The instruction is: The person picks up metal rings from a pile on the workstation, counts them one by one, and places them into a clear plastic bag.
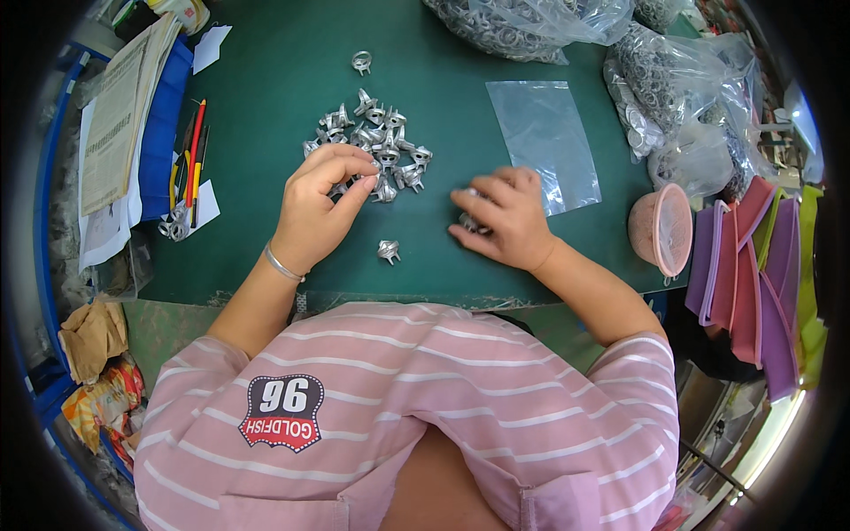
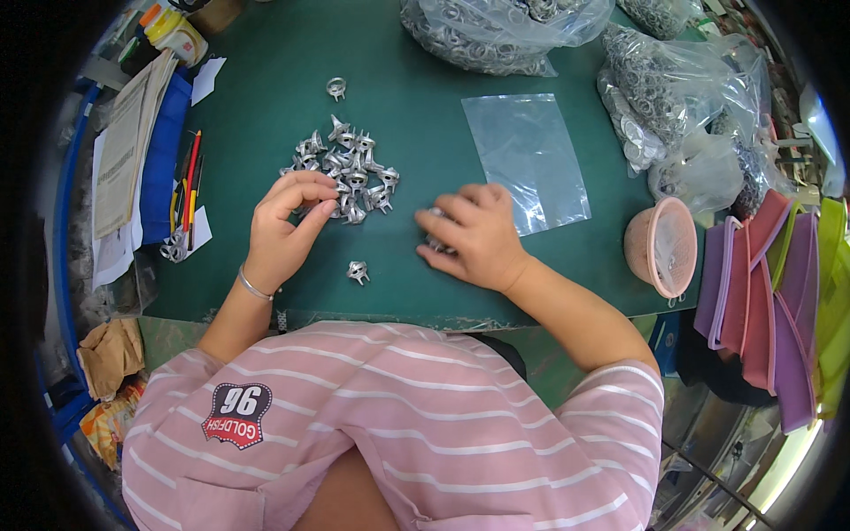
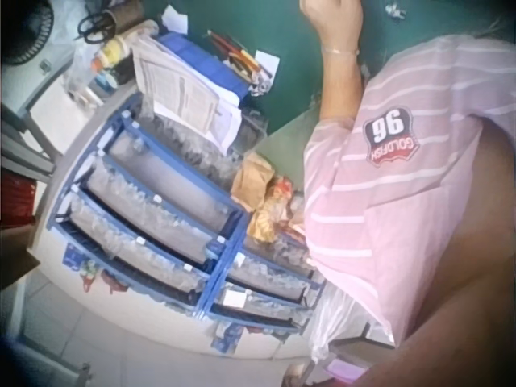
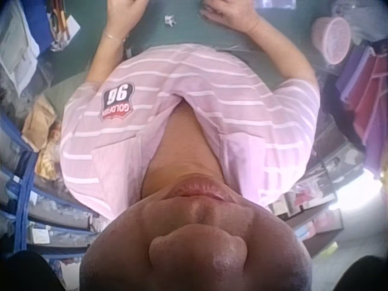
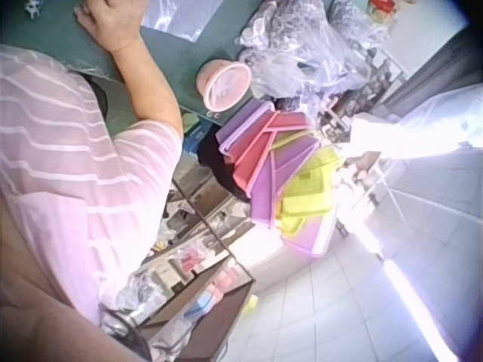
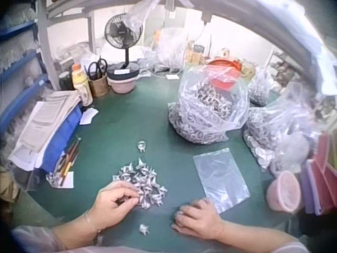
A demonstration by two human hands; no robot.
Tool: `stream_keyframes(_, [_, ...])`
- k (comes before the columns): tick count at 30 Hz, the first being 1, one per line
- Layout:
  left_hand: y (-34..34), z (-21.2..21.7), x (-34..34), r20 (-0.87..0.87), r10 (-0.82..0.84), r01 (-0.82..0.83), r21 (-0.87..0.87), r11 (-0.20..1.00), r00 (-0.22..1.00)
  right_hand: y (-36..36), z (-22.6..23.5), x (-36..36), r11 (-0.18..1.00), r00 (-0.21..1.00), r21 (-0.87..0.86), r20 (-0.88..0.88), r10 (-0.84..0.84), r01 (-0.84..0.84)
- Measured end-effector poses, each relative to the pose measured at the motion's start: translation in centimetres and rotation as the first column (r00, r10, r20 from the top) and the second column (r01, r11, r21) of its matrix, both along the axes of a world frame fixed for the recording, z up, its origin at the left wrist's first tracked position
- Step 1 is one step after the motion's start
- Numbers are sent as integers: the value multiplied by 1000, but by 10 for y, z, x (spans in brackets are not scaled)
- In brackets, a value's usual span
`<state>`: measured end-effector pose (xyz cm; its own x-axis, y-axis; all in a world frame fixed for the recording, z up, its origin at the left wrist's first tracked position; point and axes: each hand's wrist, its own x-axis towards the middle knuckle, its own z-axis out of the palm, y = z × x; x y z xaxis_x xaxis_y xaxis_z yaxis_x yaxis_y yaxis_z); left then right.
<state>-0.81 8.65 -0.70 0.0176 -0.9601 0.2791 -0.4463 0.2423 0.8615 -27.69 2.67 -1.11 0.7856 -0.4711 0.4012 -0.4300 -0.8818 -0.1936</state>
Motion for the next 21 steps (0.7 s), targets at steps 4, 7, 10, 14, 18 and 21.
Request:
stream_keyframes(4, [0,3,-2,21,-7,7,13,1000,1000,-8,-16,-8,996,998,70,34,-49,47])
stream_keyframes(7, [-2,7,-5,20,-6,6,-1,1000,1000,-15,-17,-11,994,990,5,82,111,-112])
stream_keyframes(10, [-4,6,-4,30,-12,13,-51,999,999,-25,-14,-8,982,969,-19,158,191,-190])
stream_keyframes(14, [-1,9,3,2,24,-24,-28,999,1000,-50,23,9,999,912,44,411,8,-29])
stream_keyframes(18, [2,4,8,-2,45,-45,-23,999,999,-123,111,36,860,707,-464,681,193,213])
stream_keyframes(21, [3,12,3,49,43,-40,-53,998,998,-183,145,45,784,780,-545,612,131,296])
